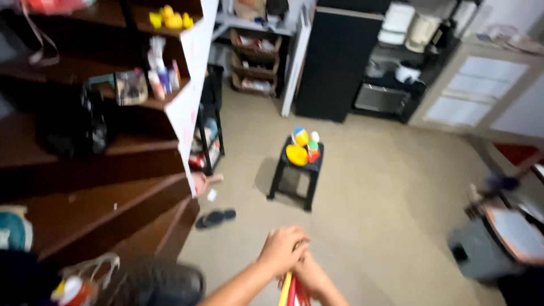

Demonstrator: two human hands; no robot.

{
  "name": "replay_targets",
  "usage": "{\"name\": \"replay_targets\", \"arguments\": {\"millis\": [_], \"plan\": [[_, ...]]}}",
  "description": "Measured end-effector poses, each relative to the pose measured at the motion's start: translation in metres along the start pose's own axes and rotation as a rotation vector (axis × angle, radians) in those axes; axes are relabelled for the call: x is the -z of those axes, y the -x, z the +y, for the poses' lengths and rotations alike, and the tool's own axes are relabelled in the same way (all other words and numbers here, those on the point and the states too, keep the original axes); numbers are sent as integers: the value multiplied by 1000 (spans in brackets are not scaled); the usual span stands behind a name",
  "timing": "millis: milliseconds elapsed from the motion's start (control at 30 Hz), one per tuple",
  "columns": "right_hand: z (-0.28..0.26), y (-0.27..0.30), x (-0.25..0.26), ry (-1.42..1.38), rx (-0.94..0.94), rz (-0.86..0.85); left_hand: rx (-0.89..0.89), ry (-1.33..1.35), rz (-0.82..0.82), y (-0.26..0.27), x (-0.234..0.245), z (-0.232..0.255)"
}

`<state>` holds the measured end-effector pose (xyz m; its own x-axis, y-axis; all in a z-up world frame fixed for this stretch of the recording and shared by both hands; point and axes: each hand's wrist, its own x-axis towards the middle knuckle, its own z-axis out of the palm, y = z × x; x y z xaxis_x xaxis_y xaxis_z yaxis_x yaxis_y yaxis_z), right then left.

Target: Organizing toiletries, cleaning the sink area, and managing bathroom items.

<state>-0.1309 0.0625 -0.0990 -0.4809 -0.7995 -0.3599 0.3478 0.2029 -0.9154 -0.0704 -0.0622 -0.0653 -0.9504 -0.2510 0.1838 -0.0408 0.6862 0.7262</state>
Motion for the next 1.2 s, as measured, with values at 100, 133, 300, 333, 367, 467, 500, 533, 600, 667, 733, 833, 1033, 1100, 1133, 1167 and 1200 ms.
{"name": "replay_targets", "arguments": {"millis": [100, 133, 300, 333, 367, 467, 500, 533, 600, 667, 733, 833, 1033, 1100, 1133, 1167, 1200], "plan": [[-22, -65, 36, 36, -89, -122, 98, 43, -19, -63, 10, -20], [-31, -83, 43, 29, -105, -129, 116, 46, -25, -80, 16, -27], [-101, -161, 91, 15, -262, -134, -112, -32, 206, -160, 58, -47], [-101, -178, 102, 5, -273, -127, -107, -25, 192, -166, 62, -65], [-102, -195, 116, 6, -313, -71, -46, -23, 226, -175, 64, -83], [-69, -244, 172, -65, -317, 39, 124, 37, 244, -193, 25, -169], [-60, -278, 185, -125, -254, 51, 234, 63, 264, -201, 19, -209], [-74, -287, 193, -112, -252, 27, 244, 55, 288, -202, 3, -235], [-105, -329, 200, -72, -321, 189, 347, 121, 324, -209, -15, -302], [-130, -365, 174, -48, -320, 124, 366, 133, 329, -210, -16, -335], [-193, -431, 148, 1, -260, 63, 332, 145, 372, -265, 31, -353], [-266, -491, 105, 79, -195, -29, 506, 220, 359, -308, 109, -313], [-422, -649, 13, 928, 355, -417, 358, 265, 453, -375, 224, -283], [-478, -700, -31, 1278, 603, -313, 285, 182, 516, -373, 237, -297], [-508, -724, -56, 1278, 629, -349, 301, 166, 551, -364, 250, -304], [-535, -746, -83, 1422, 749, -324, 434, 239, 533, -356, 257, -309], [-561, -767, -110, 1559, 876, -293, 564, 317, 513, -348, 263, -313]]}}
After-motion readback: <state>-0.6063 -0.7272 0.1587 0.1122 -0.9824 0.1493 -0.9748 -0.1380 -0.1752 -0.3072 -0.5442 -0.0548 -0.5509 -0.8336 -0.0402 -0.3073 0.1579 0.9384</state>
